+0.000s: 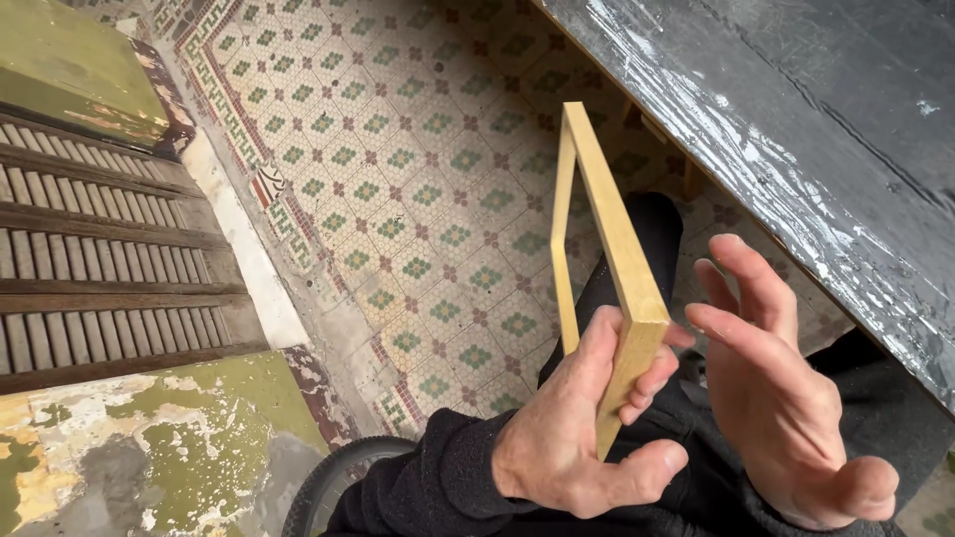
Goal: Applying wood glue to the corners of wooden frame pieces and assembling them.
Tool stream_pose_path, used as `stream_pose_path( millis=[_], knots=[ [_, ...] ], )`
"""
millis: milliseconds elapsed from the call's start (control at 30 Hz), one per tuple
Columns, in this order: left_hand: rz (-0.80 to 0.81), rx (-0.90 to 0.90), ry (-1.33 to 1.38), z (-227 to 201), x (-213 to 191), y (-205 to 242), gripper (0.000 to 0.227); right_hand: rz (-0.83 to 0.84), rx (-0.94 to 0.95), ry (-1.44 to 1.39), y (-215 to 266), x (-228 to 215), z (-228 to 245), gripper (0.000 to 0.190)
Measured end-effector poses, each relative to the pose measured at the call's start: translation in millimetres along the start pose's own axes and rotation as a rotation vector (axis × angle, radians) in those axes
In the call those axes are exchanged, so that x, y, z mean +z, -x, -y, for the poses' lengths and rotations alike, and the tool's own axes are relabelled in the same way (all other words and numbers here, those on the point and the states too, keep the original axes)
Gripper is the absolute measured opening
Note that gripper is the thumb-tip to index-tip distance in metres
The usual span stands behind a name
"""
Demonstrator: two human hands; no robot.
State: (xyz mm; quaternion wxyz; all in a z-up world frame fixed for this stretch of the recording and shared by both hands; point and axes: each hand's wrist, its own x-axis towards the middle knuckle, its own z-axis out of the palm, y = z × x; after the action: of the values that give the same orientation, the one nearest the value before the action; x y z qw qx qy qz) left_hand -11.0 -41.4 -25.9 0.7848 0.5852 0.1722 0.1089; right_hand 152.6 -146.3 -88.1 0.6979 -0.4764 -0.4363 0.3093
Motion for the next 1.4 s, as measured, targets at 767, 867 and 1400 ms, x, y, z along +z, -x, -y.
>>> stream_pose_path(
  millis=[767,867,1400],
  knots=[
    [-0.278,0.502,-1.321,135.4,-13.2,-72.5,0.057,0.004,-0.067,0.348,-73.7,-13.1,14.1,0.104],
    [-0.149,0.297,-1.532,187.0,-20.4,-93.7,0.062,0.128,-0.204,0.67,-97.2,6.6,1.6,0.136],
    [-0.363,0.561,-1.256,155.8,-46.5,-52.2,0.045,0.072,-0.211,0.173,-70.6,14.1,-50.5,0.08]
  ],
)
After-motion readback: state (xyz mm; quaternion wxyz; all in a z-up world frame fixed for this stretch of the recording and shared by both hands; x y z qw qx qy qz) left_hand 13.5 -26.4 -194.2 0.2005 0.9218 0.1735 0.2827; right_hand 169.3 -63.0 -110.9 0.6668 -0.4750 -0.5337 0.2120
